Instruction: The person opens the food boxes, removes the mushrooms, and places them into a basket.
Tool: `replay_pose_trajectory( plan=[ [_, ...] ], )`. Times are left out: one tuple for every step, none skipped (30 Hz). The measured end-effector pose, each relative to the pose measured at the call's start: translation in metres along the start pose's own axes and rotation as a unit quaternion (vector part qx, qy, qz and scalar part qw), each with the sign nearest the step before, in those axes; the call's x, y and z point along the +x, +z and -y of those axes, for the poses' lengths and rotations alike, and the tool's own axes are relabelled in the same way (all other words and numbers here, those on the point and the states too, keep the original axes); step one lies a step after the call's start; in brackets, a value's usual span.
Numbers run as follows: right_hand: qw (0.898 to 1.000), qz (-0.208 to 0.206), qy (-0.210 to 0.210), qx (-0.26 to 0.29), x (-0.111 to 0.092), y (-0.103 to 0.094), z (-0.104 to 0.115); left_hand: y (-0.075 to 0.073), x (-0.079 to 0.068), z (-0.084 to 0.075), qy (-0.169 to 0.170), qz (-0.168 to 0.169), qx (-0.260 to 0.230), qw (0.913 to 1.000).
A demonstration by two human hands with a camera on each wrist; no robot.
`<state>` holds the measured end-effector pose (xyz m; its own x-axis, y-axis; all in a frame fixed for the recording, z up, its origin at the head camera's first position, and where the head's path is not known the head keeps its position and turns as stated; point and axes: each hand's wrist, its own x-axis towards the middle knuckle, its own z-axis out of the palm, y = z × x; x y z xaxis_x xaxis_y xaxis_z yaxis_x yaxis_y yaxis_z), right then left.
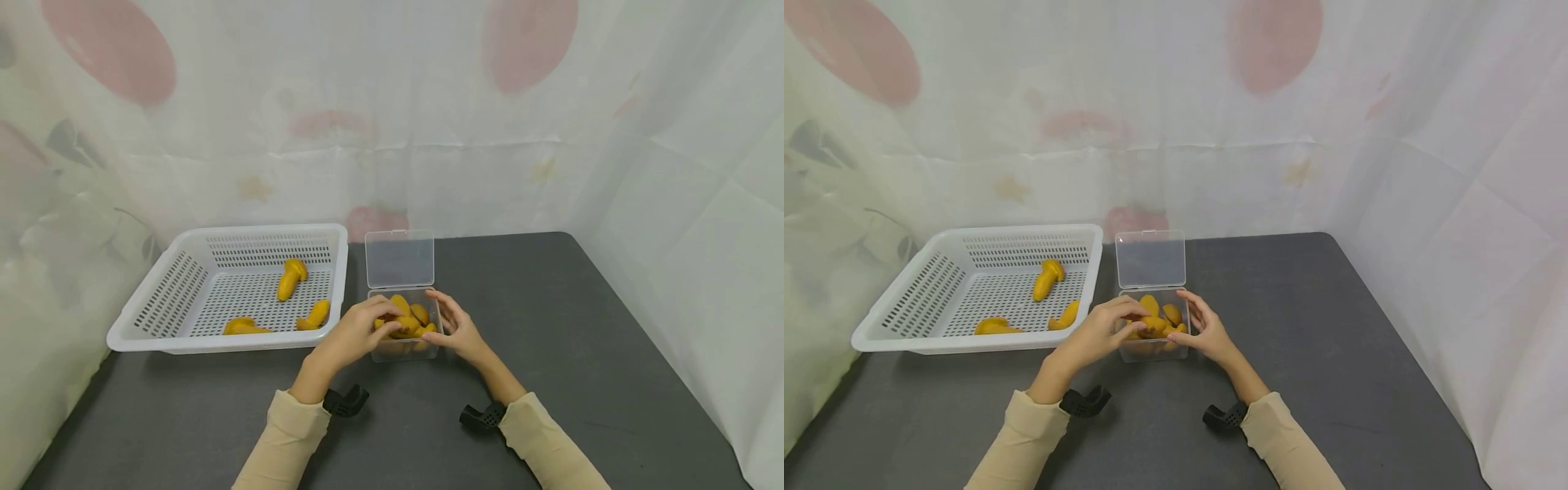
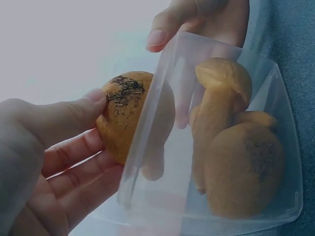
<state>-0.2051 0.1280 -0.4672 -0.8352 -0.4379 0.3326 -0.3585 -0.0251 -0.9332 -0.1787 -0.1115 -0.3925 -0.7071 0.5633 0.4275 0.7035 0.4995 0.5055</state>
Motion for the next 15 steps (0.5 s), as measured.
replay_pose_trajectory(
  plan=[
    [1.000, 0.000, 0.002, 0.000, 0.000, 0.000, 0.000, -0.001, 0.000, 0.000, 0.000, -0.004, -0.001, 1.0000],
    [1.000, 0.000, 0.004, 0.000, 0.000, 0.000, -0.001, -0.002, 0.000, 0.000, -0.002, -0.006, -0.001, 1.0000],
    [1.000, -0.001, 0.005, 0.000, 0.000, 0.000, -0.001, -0.003, -0.001, 0.000, -0.004, -0.009, -0.003, 1.0000],
    [1.000, -0.001, 0.006, 0.001, -0.001, 0.000, -0.001, -0.004, -0.001, 0.000, -0.007, -0.011, -0.006, 0.9999],
    [1.000, -0.001, 0.006, 0.002, -0.001, 0.000, -0.001, -0.005, -0.001, 0.000, -0.009, -0.012, -0.010, 0.9998],
    [1.000, -0.001, 0.006, 0.004, -0.001, 0.000, -0.001, -0.006, -0.001, 0.000, -0.012, -0.013, -0.014, 0.9997],
    [1.000, -0.001, 0.006, 0.005, -0.001, 0.000, 0.000, -0.008, -0.002, 0.000, -0.013, -0.014, -0.017, 0.9997],
    [1.000, 0.000, 0.005, 0.006, -0.001, 0.000, 0.000, -0.009, -0.002, 0.000, -0.013, -0.016, -0.019, 0.9996],
    [1.000, 0.000, 0.004, 0.006, -0.001, 0.001, 0.001, -0.010, -0.002, -0.001, -0.013, -0.018, -0.019, 0.9996],
    [1.000, 0.000, 0.003, 0.006, -0.001, 0.001, 0.001, -0.011, -0.002, -0.001, -0.011, -0.020, -0.020, 0.9995],
    [1.000, 0.000, 0.004, 0.005, -0.001, 0.001, 0.002, -0.012, -0.002, -0.001, -0.007, -0.023, -0.018, 0.9995],
    [1.000, 0.000, 0.005, 0.005, -0.001, 0.001, 0.002, -0.013, -0.002, -0.001, -0.004, -0.026, -0.016, 0.9995],
    [1.000, 0.001, 0.005, 0.003, -0.001, 0.001, 0.003, -0.013, -0.002, -0.001, 0.001, -0.029, -0.013, 0.9995],
    [1.000, 0.001, 0.004, 0.002, -0.001, 0.001, 0.003, -0.014, -0.002, -0.001, 0.003, -0.033, -0.011, 0.9994],
    [1.000, 0.001, 0.004, 0.002, -0.001, 0.001, 0.003, -0.016, -0.002, -0.001, 0.004, -0.037, -0.009, 0.9993]
  ],
)
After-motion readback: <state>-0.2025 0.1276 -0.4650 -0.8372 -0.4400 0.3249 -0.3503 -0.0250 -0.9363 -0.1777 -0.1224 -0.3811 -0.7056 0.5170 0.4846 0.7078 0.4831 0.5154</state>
